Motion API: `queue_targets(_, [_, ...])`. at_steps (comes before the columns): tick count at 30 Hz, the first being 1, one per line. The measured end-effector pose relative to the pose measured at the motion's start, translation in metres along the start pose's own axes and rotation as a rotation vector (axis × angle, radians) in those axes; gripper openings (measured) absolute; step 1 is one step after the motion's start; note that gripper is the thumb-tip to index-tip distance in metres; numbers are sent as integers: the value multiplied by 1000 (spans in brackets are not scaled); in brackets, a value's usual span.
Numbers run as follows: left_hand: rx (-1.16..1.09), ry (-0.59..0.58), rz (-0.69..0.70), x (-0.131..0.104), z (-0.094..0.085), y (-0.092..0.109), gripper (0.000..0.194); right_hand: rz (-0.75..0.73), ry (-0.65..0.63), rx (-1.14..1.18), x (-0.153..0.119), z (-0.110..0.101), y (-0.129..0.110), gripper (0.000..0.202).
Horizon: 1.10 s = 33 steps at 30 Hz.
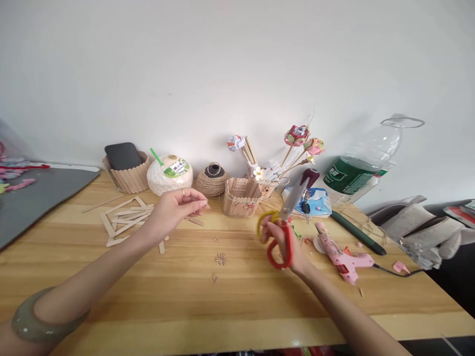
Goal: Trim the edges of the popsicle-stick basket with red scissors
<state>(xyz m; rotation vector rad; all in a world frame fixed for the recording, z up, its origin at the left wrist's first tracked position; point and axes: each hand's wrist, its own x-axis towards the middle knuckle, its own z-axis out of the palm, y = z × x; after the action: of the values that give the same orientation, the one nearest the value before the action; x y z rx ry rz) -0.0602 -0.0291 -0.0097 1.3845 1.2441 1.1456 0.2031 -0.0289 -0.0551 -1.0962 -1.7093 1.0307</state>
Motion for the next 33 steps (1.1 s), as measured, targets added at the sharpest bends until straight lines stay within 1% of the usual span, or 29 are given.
queue_targets(4, [-11, -10, -9, 1, 2, 1, 17, -58, -127, 70, 24, 55, 6, 24])
queue_targets(6, [-5, -26, -13, -1, 2, 2, 16, -67, -155, 85, 34, 69, 11, 27])
queue_targets(7, [-2, -28, -19, -1, 1, 2, 15, -66, -163, 87, 37, 70, 13, 28])
queue_targets(8, [3, -24, -25, -2, 0, 1, 15, -63, -164, 85, 38, 66, 14, 29])
queue_targets(10, [13, -17, -32, -1, -2, 0, 14, -49, -156, 61, 36, 49, 14, 25])
queue_targets(12, [23, -30, -32, 0, -2, -4, 15, -35, -125, 18, 25, 25, 10, 21])
queue_targets(14, [28, -57, -35, 4, 2, -7, 15, -10, -90, -5, 7, 8, 3, 19])
queue_targets(16, [34, -86, -33, 8, 10, -9, 17, 23, -82, 11, -14, 1, -3, 23])
queue_targets(18, [47, -120, -19, 12, 19, -9, 16, 41, -103, 42, -32, 0, -5, 30])
queue_targets(20, [54, -150, 1, 14, 28, -7, 15, 60, -112, 47, -42, -4, -5, 31])
queue_targets(22, [45, -166, 10, 16, 35, -4, 14, 64, -40, 32, -43, -14, -1, 29])
queue_targets(24, [26, -167, 12, 17, 39, -1, 14, 60, 63, 22, -36, -27, 2, 22])
queue_targets(26, [6, -153, 8, 19, 41, 3, 13, 39, 132, 49, -26, -31, 3, 20])
queue_targets(28, [-16, -121, 9, 21, 44, 7, 12, 7, 137, 100, -15, -19, 3, 24])
queue_targets(32, [-88, -43, 35, 23, 51, 15, 16, -42, 11, 153, 10, 33, 2, 28])
queue_targets(33, [-100, -34, 39, 23, 52, 16, 17, -41, -18, 150, 16, 44, 3, 28])
